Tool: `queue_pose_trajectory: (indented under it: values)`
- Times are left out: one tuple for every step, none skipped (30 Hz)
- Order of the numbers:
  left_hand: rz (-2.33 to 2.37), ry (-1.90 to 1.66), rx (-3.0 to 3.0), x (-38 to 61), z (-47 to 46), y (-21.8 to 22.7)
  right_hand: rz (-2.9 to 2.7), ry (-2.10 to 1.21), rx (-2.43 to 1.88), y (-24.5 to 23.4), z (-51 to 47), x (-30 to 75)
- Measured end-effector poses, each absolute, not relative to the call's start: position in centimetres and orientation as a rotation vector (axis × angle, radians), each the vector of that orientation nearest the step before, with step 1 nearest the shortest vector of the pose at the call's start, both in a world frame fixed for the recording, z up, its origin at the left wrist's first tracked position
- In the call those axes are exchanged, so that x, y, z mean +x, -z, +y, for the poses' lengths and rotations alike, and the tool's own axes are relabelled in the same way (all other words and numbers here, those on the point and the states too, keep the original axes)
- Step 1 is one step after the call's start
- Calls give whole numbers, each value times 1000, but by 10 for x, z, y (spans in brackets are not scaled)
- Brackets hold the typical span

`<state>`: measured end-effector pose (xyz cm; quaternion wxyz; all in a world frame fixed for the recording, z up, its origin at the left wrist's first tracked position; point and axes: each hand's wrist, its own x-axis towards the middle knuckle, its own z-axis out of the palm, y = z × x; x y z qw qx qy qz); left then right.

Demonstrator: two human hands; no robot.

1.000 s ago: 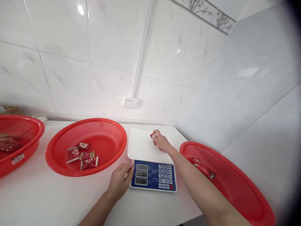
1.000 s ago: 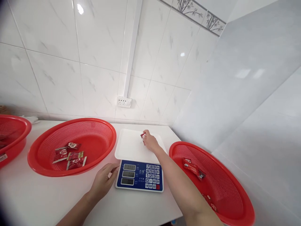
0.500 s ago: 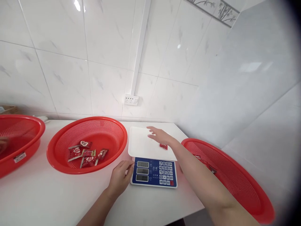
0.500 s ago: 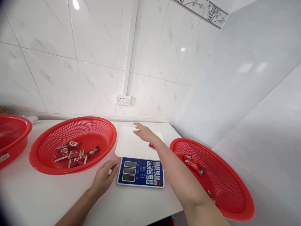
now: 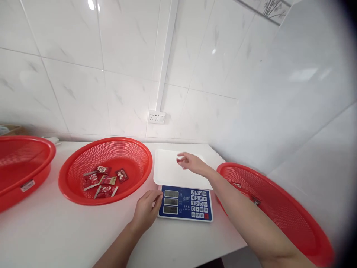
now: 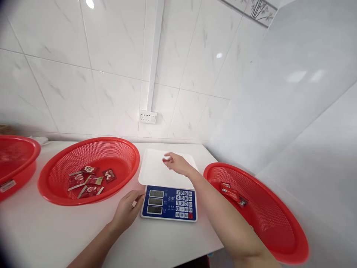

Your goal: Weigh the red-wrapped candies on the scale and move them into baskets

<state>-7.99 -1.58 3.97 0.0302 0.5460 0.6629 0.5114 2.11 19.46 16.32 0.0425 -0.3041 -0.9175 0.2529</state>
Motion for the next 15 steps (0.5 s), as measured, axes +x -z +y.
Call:
queue_pose_trajectory:
  values:
    - [2055,-1581,1678,-81,-16,-39,-2758,-852,-809,-169,186,11]
    - [2075,-1584,1668,-82,-15,-39,-2695,-924,-682,-175,178,3]
    - [2100,-1586,1657,-83,-15,-38,-2634,-971,-570,-178,171,-4]
    - [2127,-1585,1645,-84,-15,-37,-2587,-992,-481,-180,165,-8]
    - [2153,-1582,1634,-85,-15,-37,-2566,-984,-423,-180,161,-10]
    - [2173,-1582,1627,-86,-14,-36,-2578,-946,-397,-178,159,-8]
    - [2187,-1583,1622,-87,-14,-36,-2619,-883,-399,-173,159,-2]
    - [2193,-1586,1621,-88,-14,-36,-2665,-816,-416,-167,162,6]
    - [2192,-1592,1623,-90,-15,-36,-2705,-753,-448,-161,168,17]
    - [2180,-1601,1625,-91,-16,-37,-2736,-695,-499,-156,175,31]
    - [2175,-1614,1617,-93,-17,-38,-2754,-640,-582,-152,184,47]
    - [2186,-1631,1593,-95,-18,-40,-2756,-589,-695,-150,195,65]
    - [2203,-1646,1559,-97,-19,-42,-2743,-541,-829,-149,206,85]
    - [2276,-1656,1489,-99,-19,-44,-2716,-494,-972,-151,217,106]
    - [2359,-1662,1405,-101,-19,-46,-2678,-449,-1113,-153,228,127]
